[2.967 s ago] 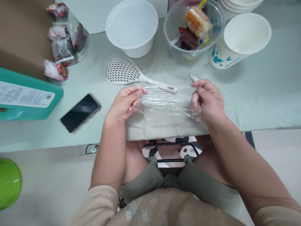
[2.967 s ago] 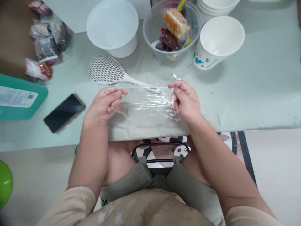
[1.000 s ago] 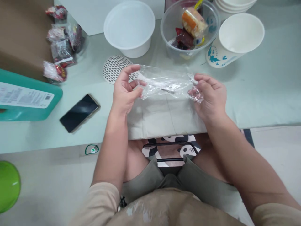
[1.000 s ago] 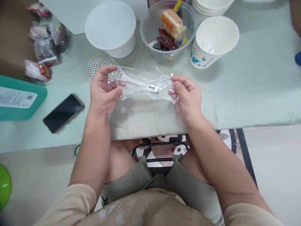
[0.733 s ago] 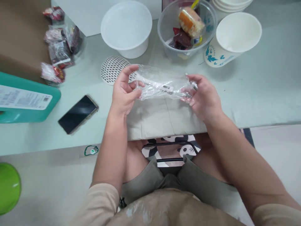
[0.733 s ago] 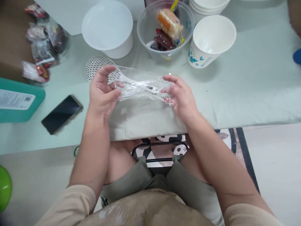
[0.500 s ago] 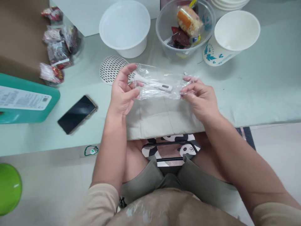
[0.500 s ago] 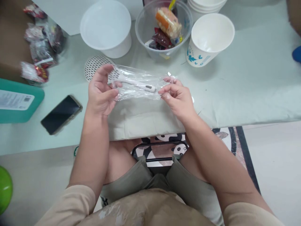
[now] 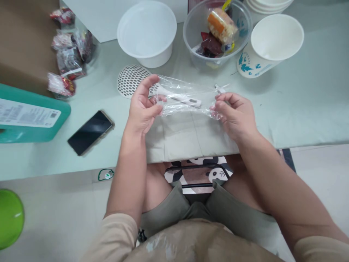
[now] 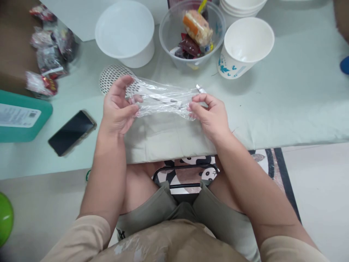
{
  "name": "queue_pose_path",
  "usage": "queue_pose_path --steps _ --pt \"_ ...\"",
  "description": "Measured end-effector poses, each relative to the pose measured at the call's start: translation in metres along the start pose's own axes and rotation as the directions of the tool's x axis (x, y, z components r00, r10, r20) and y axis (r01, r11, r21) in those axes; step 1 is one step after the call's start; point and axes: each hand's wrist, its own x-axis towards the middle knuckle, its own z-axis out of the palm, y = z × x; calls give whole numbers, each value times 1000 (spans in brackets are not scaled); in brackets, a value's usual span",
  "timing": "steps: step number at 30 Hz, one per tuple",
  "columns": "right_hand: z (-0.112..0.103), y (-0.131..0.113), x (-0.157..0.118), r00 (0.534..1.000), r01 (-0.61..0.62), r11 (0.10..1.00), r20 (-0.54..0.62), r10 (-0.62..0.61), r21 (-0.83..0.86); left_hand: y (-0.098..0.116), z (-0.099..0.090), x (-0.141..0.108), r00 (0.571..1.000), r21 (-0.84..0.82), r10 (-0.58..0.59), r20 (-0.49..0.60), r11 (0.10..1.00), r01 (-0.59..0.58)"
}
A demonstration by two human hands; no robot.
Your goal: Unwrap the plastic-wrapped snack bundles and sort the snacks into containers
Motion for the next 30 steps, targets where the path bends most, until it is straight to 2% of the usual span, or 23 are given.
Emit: queue_pose_path --steps 4,7,10,11,13,16,21,25,28,30 --pt "-9 13 2 989 127 984 95 -115 -128 -15 -13 7 993 -47 83 87 996 -79" --pt "-15 17 6 989 111 984 112 -96 -142 -30 -23 15 975 -75 172 141 984 -163" --pt "-16 14 8 991 84 988 116 -69 -128 -37 -24 18 972 -58 190 137 981 -183" --pt "-16 11 9 992 50 993 118 -38 -104 -37 -23 18 974 -53 184 131 983 -178" --pt "-14 2 8 983 -90 996 156 92 -15 -35 -21 17 978 -55 156 135 987 -150" --pt "-10 -13 4 922 -326 938 260 288 117 -31 -18 15 980 -76 116 162 992 -105" --pt "-1 -28 -3 867 -466 860 299 398 206 -22 -15 11 986 -53 110 122 993 -104" --pt "2 -28 -5 864 -477 867 261 431 146 -12 -13 6 993 -65 26 114 998 -18" --pt "3 -28 -5 900 -414 906 188 393 84 -8 -10 4 991 -52 -111 74 992 115" --pt "5 -29 -6 924 -370 925 139 356 88 -7 -7 3 967 -35 -242 83 969 245"
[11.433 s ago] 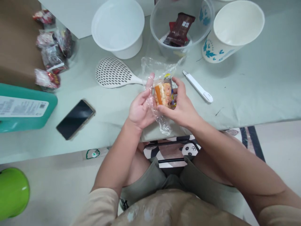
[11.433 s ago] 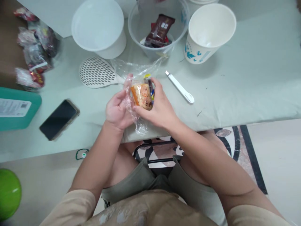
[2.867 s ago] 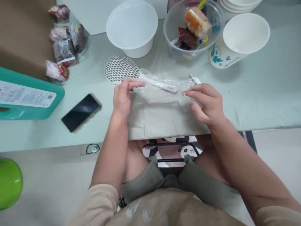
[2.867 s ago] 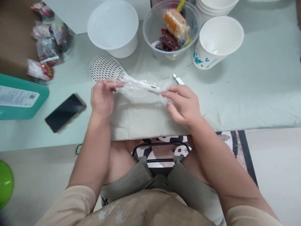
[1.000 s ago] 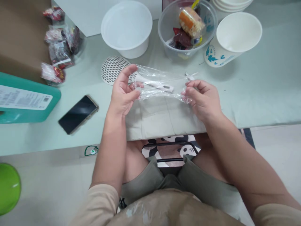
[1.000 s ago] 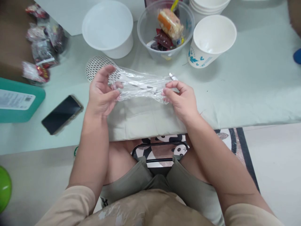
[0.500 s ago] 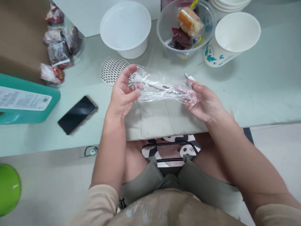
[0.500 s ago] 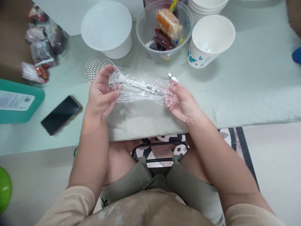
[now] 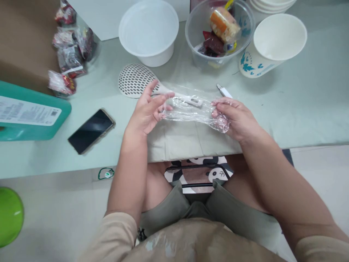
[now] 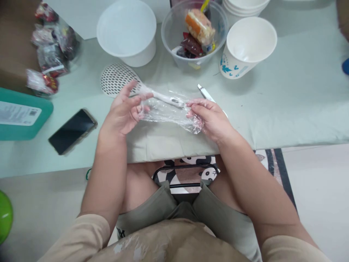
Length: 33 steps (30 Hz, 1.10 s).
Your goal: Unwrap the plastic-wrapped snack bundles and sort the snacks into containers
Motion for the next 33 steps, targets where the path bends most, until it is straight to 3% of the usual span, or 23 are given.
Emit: queue_pose_path --steps 2,4,6,11,17,22,26,29,33 --pt "2 -1 -1 1000 19 999 -23 -18 51 2 4 -1 990 12 -133 43 991 133" --pt "3 -3 -1 1000 -5 993 -12 6 115 4 8 -3 981 14 -186 63 983 185" --pt "4 -3 -2 998 -55 992 8 54 116 7 12 -5 987 5 -155 41 988 155" --pt "3 1 -2 983 -169 983 59 173 -66 14 18 -7 994 32 -106 -13 994 107" --pt "1 3 -1 1000 -2 999 6 3 -49 11 19 -5 996 28 -69 -56 997 71" --pt "0 4 -2 999 -4 994 51 10 -111 3 15 -1 998 -21 -24 -62 1000 23" --pt "-1 5 -2 992 120 982 -12 -123 -145 2 13 -1 997 -37 -70 -21 997 69" --pt "-2 6 -2 992 124 979 14 -124 -161 4 14 -3 995 -2 -104 3 995 104" --pt "-3 5 -2 990 133 981 -19 -137 -139 5 16 -4 998 -5 -61 -1 998 61"
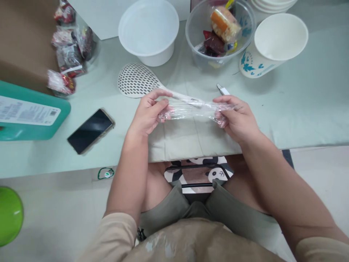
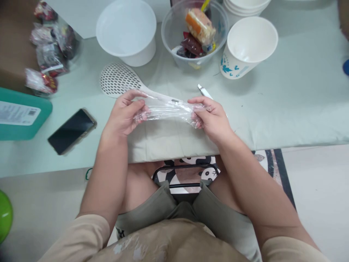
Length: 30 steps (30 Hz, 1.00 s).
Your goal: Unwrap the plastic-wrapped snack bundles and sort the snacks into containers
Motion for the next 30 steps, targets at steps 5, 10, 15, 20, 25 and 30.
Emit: queue_pose_path --steps 5,10,15,20,25,30 --pt "0 -4 2 996 70 995 -53 -66 71 2 0 -2 995 -57 95 28 994 -93" --pt "-3 -2 1 985 162 985 -51 -165 -52 4 -5 1 992 -90 86 94 993 -78" --pt "-3 3 -4 954 250 922 -88 -287 -295 -6 -7 4 977 75 208 36 975 -210" --pt "-3 4 1 966 190 940 -119 -231 -284 -12 -5 6 973 94 227 46 969 -230" --pt "-6 6 6 986 138 972 -70 -153 -189 -12 -8 9 976 34 216 0 976 -216" --pt "-3 4 3 998 61 997 -8 -62 -53 -8 -6 7 996 40 90 -22 995 -89"
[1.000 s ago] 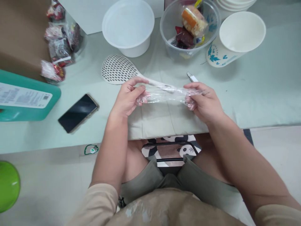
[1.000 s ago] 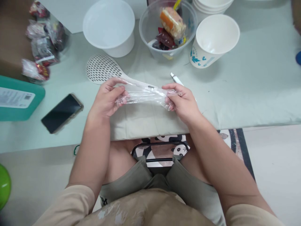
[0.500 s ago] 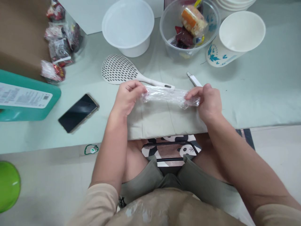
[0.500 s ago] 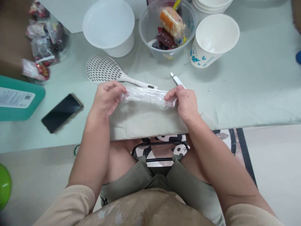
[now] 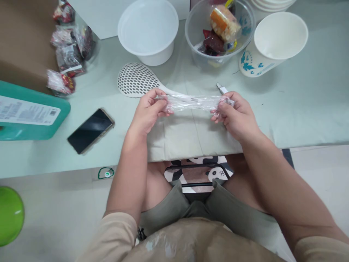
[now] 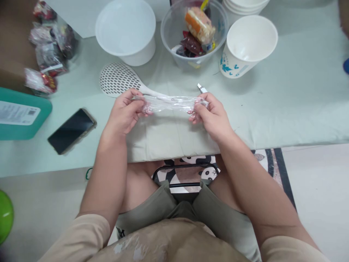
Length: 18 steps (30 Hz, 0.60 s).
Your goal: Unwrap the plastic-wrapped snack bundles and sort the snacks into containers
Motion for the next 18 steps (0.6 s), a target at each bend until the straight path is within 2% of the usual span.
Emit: queue_pose_path --steps 3,9,13,18 --pt "1 -4 -1 999 -32 998 24 31 44 4 0 -2 998 -37 -52 30 998 53" --pt "0 -9 -2 1000 21 996 -2 -21 88 6 -6 -2 998 -101 -48 46 993 53" --pt "-1 -5 -2 997 75 997 6 -75 2 1 -7 1 999 -135 30 44 991 -24" --pt "-1 -2 -4 998 68 991 23 -66 -115 -5 -6 4 989 -29 135 -57 990 -137"
